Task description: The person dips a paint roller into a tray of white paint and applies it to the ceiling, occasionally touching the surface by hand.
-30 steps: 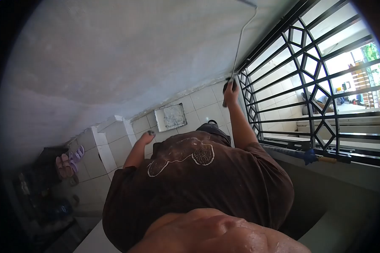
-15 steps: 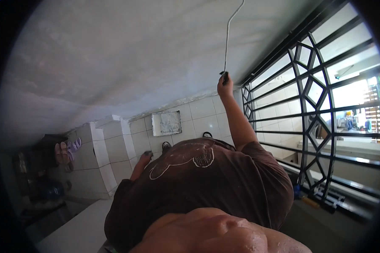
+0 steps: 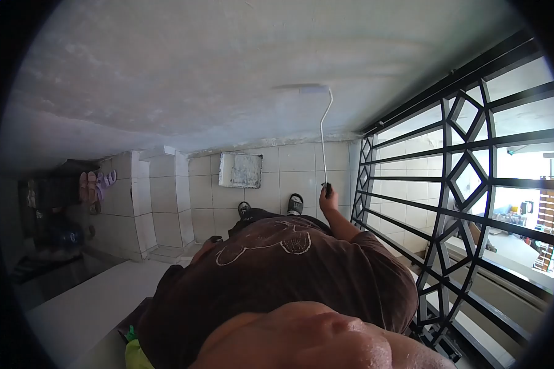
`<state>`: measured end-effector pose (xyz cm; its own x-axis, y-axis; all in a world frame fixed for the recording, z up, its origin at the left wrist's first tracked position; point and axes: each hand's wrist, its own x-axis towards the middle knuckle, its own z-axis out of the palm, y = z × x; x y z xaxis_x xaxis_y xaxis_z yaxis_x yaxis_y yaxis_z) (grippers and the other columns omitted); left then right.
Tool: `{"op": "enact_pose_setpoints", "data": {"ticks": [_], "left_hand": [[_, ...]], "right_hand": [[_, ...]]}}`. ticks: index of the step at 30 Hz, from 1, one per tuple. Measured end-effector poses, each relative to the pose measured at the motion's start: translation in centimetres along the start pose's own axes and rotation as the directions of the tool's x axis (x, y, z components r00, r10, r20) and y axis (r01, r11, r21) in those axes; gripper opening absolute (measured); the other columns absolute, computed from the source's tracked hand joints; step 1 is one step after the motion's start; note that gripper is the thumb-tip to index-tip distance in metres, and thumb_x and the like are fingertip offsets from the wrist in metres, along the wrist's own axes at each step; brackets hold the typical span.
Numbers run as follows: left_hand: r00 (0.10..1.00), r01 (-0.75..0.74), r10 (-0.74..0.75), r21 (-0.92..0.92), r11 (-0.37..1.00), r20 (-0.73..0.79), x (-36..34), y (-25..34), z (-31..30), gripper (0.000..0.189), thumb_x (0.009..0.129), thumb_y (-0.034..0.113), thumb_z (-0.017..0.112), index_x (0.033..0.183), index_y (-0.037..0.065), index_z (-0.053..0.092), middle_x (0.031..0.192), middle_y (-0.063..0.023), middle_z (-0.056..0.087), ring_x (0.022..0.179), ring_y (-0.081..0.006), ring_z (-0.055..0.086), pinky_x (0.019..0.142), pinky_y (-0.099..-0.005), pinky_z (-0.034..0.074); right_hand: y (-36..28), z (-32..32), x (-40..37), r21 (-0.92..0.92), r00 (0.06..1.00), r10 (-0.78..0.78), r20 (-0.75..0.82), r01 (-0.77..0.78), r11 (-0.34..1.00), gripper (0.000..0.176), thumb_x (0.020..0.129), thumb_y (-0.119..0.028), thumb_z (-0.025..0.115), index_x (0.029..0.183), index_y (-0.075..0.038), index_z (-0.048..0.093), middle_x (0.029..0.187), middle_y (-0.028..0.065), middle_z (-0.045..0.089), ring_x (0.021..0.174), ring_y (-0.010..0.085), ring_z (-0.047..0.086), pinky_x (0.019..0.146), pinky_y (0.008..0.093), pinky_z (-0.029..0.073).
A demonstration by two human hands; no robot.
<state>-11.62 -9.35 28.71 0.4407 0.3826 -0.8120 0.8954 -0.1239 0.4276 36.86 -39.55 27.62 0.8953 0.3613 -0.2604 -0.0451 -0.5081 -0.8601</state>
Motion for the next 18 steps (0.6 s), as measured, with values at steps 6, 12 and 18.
{"op": "enact_pose_setpoints", "data": {"ticks": [6,12,18], "left_hand": [[0.998,-0.012,0.008,-0.060,0.998,-0.065,1.1,5.0,-1.3,0.048,0.084,0.032,0.065,0.122,0.004,0.057,0.094,-0.0119,0.068,0.081,-0.0205,0.064,0.075,-0.0343,0.051],[0.978,-0.195,0.188,-0.074,0.978,-0.089,4.6,7.0,-1.6,0.042,0.084,0.027,0.065,0.119,0.005,0.058,0.091,-0.0112,0.067,0.073,-0.0183,0.062,0.068,-0.0332,0.050],[0.981,-0.168,0.152,-0.139,0.976,-0.122,5.6,8.2,-0.8,0.043,0.084,0.029,0.064,0.119,0.004,0.058,0.089,-0.0131,0.067,0.072,-0.0185,0.061,0.068,-0.0333,0.050]], "right_hand": [[-6.4,-2.4,-0.2,0.050,0.949,-0.306,0.082,0.302,0.952,0.021,0.085,-0.009,0.054,0.105,-0.002,0.058,0.071,0.0190,0.059,0.062,0.0317,0.058,0.062,0.0375,0.047],[-20.9,-1.3,4.7,0.219,0.795,-0.607,-0.008,0.594,0.774,0.026,0.087,-0.002,0.047,0.111,-0.001,0.055,0.070,0.0054,0.054,0.063,0.0129,0.050,0.061,0.0266,0.043],[-30.4,-0.4,9.4,0.314,0.768,-0.626,-0.134,0.632,0.708,0.023,0.090,-0.002,0.044,0.111,-0.001,0.052,0.069,0.0037,0.052,0.061,0.0106,0.048,0.058,0.0243,0.041]]}}
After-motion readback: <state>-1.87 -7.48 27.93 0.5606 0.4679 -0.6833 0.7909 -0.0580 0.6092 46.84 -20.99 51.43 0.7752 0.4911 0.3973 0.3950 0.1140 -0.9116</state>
